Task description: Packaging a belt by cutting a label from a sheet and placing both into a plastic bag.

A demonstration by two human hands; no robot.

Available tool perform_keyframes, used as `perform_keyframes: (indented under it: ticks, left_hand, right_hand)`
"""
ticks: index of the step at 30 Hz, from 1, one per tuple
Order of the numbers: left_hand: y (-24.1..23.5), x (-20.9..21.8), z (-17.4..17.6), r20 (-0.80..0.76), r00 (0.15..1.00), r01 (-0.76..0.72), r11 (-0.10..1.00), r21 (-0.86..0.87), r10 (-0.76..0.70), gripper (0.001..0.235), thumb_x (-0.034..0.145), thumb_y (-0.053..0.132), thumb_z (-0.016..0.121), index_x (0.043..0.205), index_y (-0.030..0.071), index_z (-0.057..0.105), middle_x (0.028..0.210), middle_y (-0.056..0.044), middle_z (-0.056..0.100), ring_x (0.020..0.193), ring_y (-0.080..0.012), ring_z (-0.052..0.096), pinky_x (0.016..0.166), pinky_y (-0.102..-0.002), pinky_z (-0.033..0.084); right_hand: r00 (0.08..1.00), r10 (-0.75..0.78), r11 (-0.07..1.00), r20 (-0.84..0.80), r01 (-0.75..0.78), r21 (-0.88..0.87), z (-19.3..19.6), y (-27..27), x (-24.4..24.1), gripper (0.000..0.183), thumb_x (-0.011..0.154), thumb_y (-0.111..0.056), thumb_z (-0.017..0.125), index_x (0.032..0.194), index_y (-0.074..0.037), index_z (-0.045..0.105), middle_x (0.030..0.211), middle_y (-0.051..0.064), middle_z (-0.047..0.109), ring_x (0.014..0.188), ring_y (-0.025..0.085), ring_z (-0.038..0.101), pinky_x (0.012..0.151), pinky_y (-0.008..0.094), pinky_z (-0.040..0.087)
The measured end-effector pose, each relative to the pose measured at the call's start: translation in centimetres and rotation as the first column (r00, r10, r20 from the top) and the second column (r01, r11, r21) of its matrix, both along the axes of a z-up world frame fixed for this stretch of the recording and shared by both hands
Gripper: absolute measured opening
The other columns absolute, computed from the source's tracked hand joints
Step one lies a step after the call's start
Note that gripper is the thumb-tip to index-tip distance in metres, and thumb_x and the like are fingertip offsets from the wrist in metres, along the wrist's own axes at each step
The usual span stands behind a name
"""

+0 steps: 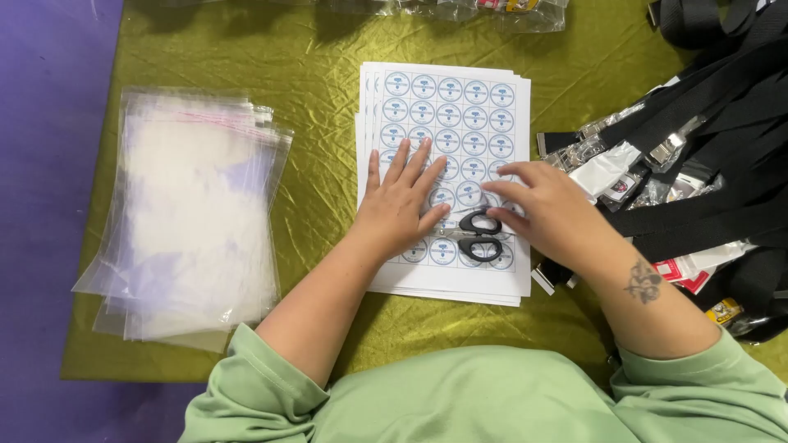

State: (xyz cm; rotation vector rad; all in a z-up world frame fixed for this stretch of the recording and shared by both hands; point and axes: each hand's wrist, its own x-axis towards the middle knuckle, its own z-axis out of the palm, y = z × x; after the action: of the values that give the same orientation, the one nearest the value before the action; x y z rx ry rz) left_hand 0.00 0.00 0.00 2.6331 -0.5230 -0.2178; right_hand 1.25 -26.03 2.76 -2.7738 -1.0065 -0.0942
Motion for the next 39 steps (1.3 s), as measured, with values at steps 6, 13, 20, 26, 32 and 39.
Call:
perform_keyframes:
  ticks: [6, 13, 20, 26, 32, 39]
  left_hand:
    - [-0.1, 0.6, -1.4, -0.002, 1.000, -0.018, 0.999, 0.042, 0.018, 0.064, 0.105, 0.046, 0.034, 0.162, 0.020, 0.021, 0.171, -0.009, 0.004, 0.156, -0.0335, -0.005, 0.122, -0.059, -0.006]
    - [-0.1, 0.7, -1.0, -0.047, 0.999, -0.008, 0.998, 0.070, 0.011, 0.066, 0.105, 0.051, 0.028, 0.163, 0.020, 0.017, 0.171, -0.008, 0.001, 0.156, -0.0319, -0.008, 0.122, -0.058, -0.007]
    - [-0.1, 0.8, -1.0, -0.049, 0.999, -0.006, 0.997, 0.080, 0.010, 0.069, 0.104, 0.055, 0.026, 0.163, 0.021, 0.015, 0.171, -0.009, -0.001, 0.156, -0.0320, -0.009, 0.121, -0.057, -0.009]
    - [0.0, 0.6, -0.8, -0.015, 1.000, -0.015, 0.999, 0.040, 0.015, 0.069, 0.104, 0.056, 0.024, 0.162, 0.020, 0.019, 0.171, -0.010, 0.003, 0.156, -0.0340, -0.005, 0.120, -0.060, -0.009]
    - [-0.3, -0.5, 2.1, 0.071, 0.995, -0.023, 0.851, -0.525, 0.070, 0.065, 0.101, 0.053, 0.045, 0.150, 0.011, 0.045, 0.156, -0.012, 0.047, 0.141, -0.0327, 0.043, 0.113, -0.056, 0.031]
    - [-1.5, -1.6, 3.0, -0.429, 0.900, -0.388, 0.297, -0.872, -0.083, 0.077, 0.086, 0.034, 0.082, 0.149, 0.008, 0.045, 0.121, -0.023, 0.070, 0.098, -0.0318, 0.075, 0.092, -0.041, 0.059]
  right_hand:
    - [0.946, -0.318, 0.924, -0.063, 0.294, -0.246, 4.3, -6.8, 1.8, 0.049, 0.090, -0.038, 0.071, 0.135, -0.017, 0.068, 0.135, 0.009, 0.065, 0.114, 0.036, 0.061, 0.095, 0.051, 0.049]
    - [0.871, -0.475, 0.804, -0.125, 0.373, -0.463, 5.7, -8.0, 3.3, 0.052, 0.086, -0.029, 0.068, 0.137, -0.020, 0.065, 0.138, 0.003, 0.066, 0.124, 0.030, 0.062, 0.091, 0.052, 0.055]
    - [0.838, -0.516, 0.759, -0.180, 0.350, -0.549, 4.6, -8.4, 4.4, 0.047, 0.085, -0.019, 0.065, 0.130, -0.032, 0.070, 0.139, -0.010, 0.066, 0.121, 0.027, 0.064, 0.091, 0.048, 0.055]
    - [0.896, -0.432, 0.869, -0.104, 0.384, -0.311, 4.6, -7.9, 4.5, 0.023, 0.104, -0.034, 0.061, 0.109, -0.016, 0.075, 0.097, 0.005, 0.076, 0.094, 0.035, 0.067, 0.083, 0.047, 0.047]
    - [0.954, -0.205, 0.929, -0.219, 0.260, 0.263, 5.9, -2.4, 2.0, 0.025, 0.106, -0.022, 0.061, 0.113, 0.000, 0.070, 0.101, 0.014, 0.074, 0.085, 0.027, 0.067, 0.071, 0.038, 0.052]
    - [0.897, 0.017, 0.783, -0.441, 0.262, 0.564, 3.9, 1.5, -0.8, 0.017, 0.100, -0.016, 0.067, 0.112, -0.008, 0.074, 0.073, 0.008, 0.075, 0.076, 0.017, 0.071, 0.087, 0.038, 0.057]
